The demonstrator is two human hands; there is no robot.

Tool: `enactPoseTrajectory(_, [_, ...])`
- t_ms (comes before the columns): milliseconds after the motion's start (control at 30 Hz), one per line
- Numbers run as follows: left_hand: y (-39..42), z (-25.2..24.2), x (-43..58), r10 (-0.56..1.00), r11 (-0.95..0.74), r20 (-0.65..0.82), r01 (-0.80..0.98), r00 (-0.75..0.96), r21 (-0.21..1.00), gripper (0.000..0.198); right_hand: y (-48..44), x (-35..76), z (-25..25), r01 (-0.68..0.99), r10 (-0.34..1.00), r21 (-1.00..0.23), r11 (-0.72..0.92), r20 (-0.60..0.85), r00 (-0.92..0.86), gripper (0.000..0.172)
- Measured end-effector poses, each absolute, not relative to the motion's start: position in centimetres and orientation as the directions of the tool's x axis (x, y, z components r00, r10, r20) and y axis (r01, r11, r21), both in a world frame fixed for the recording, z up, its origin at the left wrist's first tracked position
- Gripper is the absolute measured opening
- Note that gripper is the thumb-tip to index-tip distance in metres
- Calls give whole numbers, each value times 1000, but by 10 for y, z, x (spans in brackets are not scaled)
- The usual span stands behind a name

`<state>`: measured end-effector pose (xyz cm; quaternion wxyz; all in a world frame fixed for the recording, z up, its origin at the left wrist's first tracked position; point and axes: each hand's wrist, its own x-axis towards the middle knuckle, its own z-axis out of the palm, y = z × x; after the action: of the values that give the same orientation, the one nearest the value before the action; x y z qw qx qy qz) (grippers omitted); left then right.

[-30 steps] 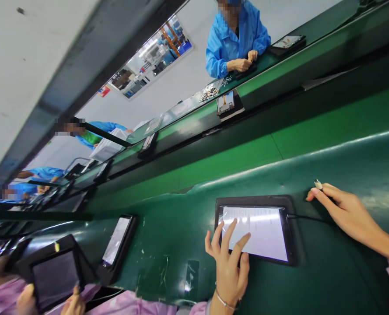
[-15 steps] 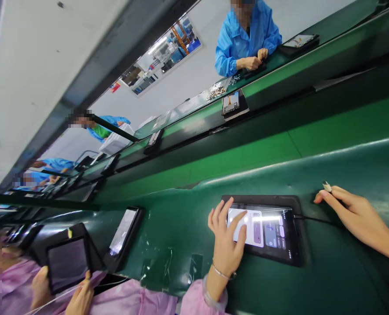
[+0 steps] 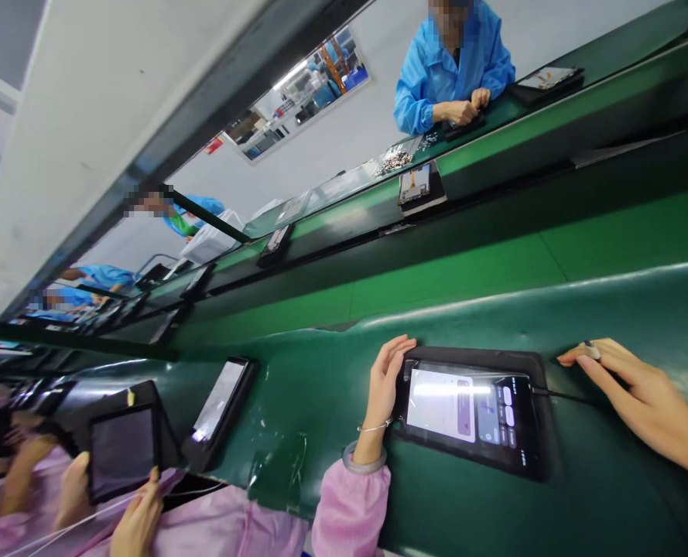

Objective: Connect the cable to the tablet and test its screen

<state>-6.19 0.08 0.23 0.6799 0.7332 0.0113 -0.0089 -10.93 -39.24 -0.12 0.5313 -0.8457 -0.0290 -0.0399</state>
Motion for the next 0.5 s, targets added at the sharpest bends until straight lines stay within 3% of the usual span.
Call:
enactPoseTrajectory(133, [-1, 4, -62, 29, -78, -32, 34, 999, 996, 62, -383, -121, -2, 292, 165, -834, -468, 242, 956, 27])
enactPoseTrajectory(333, [-5, 10, -63, 37, -129, -42, 47, 998, 991, 66, -369, -135, -6, 456, 409, -716, -529, 255, 876, 40])
enactPoseTrajectory(500, [-8, 12, -63, 35, -148, -36, 40, 999, 988, 62, -361, -140, -7, 516, 493, -663, -543, 246, 834, 42])
